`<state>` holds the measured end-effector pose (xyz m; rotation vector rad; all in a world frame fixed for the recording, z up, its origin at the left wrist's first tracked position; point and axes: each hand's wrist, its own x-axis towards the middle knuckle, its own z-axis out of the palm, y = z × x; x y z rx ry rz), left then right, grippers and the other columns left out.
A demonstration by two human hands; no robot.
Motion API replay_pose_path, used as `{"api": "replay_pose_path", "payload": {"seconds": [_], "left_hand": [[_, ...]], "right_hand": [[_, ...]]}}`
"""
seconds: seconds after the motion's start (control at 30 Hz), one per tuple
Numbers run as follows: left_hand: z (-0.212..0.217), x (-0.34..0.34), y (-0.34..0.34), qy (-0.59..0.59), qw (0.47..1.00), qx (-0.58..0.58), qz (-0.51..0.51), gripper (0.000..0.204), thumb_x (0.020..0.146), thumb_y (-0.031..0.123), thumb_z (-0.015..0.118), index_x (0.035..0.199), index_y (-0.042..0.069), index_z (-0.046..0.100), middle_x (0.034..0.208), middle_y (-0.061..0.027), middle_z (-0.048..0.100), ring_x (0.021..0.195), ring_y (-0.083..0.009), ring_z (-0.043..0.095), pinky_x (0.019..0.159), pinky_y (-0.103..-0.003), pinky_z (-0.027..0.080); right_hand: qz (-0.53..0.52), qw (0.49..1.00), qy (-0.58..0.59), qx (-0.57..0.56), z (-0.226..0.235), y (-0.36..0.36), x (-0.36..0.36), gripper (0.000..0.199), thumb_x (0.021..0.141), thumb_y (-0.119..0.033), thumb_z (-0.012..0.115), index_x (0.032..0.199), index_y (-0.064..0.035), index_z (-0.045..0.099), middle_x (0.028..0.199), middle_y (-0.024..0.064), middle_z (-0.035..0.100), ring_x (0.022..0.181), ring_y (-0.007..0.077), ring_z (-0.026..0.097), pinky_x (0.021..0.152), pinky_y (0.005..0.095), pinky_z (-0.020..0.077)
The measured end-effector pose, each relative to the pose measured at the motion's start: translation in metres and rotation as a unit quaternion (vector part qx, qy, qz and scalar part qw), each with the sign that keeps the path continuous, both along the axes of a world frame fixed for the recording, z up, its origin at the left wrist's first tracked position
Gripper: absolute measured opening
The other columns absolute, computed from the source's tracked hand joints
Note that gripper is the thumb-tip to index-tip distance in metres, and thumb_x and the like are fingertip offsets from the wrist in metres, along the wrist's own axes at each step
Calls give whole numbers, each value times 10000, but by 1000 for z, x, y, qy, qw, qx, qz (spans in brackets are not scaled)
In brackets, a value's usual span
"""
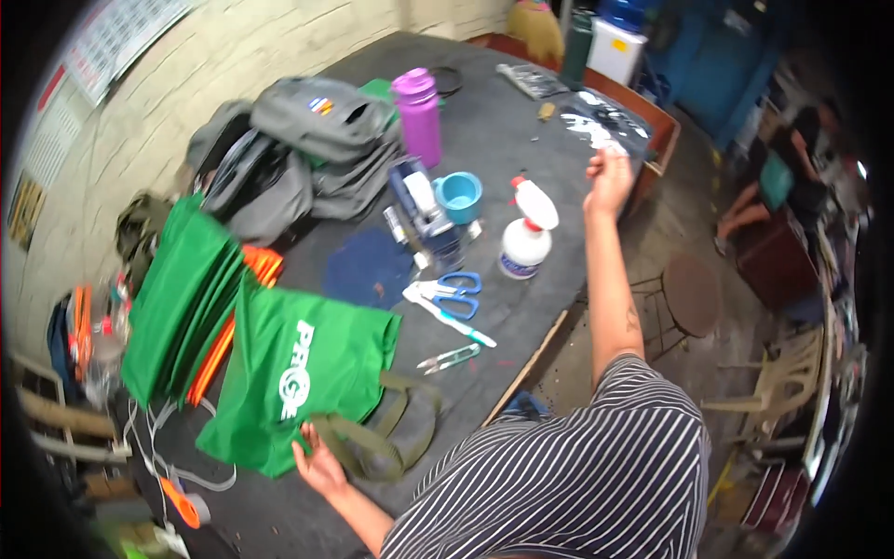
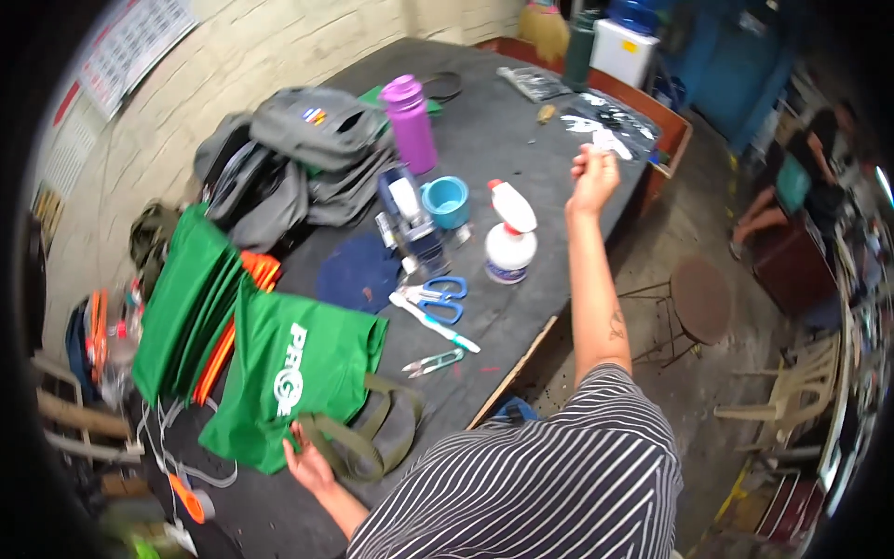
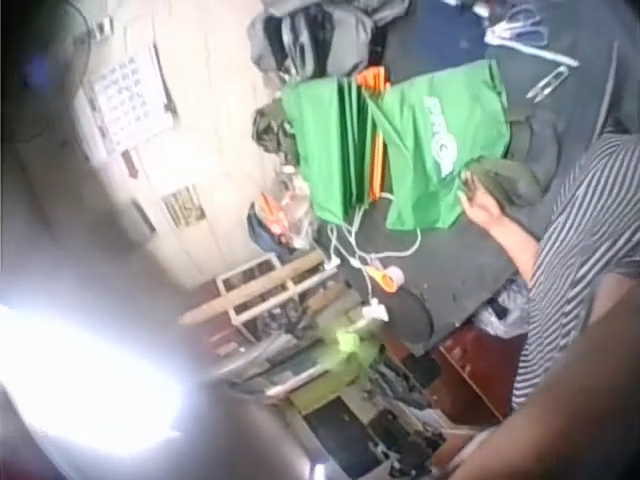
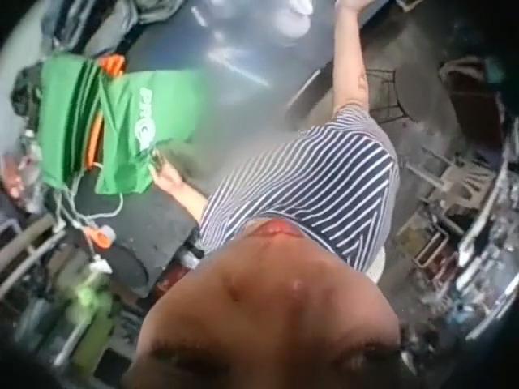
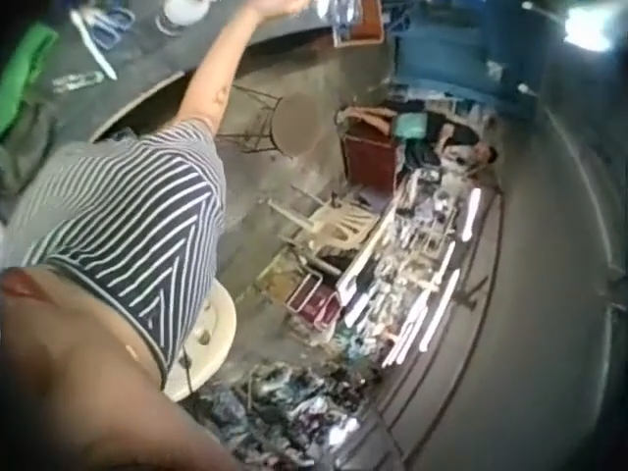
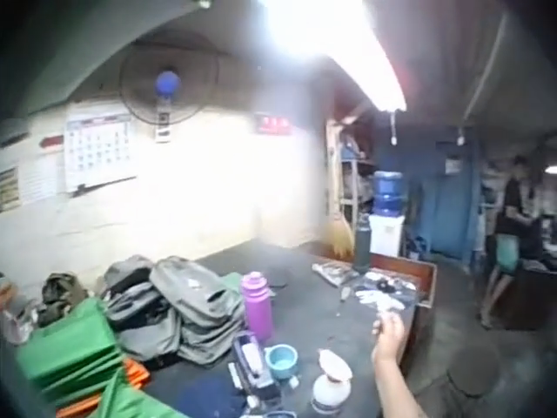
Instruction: Inspecting green tote bags for loose threads and trimming them with a snipper before stacking them.
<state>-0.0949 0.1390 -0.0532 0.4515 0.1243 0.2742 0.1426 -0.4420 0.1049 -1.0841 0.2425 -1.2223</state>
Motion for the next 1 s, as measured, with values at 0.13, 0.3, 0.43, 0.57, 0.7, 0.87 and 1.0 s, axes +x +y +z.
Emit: {"api": "replay_pose_path", "payload": {"seconds": [0.13,0.3,0.43,0.57,0.7,0.87,1.0], "left_hand": [[-32,-11,43,-73,992,-6,-107,457,1006,325,396,1335,16,462,1351,-155,509,1261,-275,468,1123,-429,271],[-7,-5,16,157,977,138,42,403,935,259,519,1225,-20,526,1291,-149,542,1206,-278,477,1072,-410,315],[3,5,14,140,977,160,28,351,923,225,539,1195,4,545,1300,-150,522,1203,-288,476,1071,-429,320],[-5,-2,18,116,975,182,51,341,926,230,533,1196,22,545,1277,-148,533,1202,-284,479,1067,-439,329],[-5,-3,23,97,980,172,40,357,931,245,521,1212,25,530,1274,-151,536,1203,-284,479,1070,-438,326],[-7,3,25,67,986,153,29,377,937,263,506,1233,29,511,1270,-154,540,1205,-284,480,1073,-437,323],[-10,4,20,51,989,139,6,393,943,277,493,1250,32,496,1267,-157,543,1206,-284,481,1076,-436,320]], "right_hand": [[62,988,97,100,-50,0,-6,97,876,-152,585,808,-83,594,654,-1,564,495,60,481,426,202,365],[89,993,61,50,-24,10,-71,105,924,-166,569,907,-62,568,717,-6,548,585,67,484,544,202,394],[222,969,-86,-70,64,51,-120,207,898,-196,586,993,-33,500,852,71,549,689,114,509,630,241,425],[464,831,-198,-235,124,137,-143,637,851,-592,583,1024,19,533,904,152,591,773,218,553,714,348,445],[714,496,-426,-252,168,204,-152,809,760,-718,558,1207,-43,544,1069,138,547,915,245,563,754,379,464],[696,450,-499,-252,182,234,-162,815,768,-751,486,1108,-21,616,1026,158,554,869,262,557,730,379,462],[693,457,-495,-257,184,245,-166,810,771,-750,483,1097,-21,615,1016,156,556,860,262,556,725,379,461]]}}
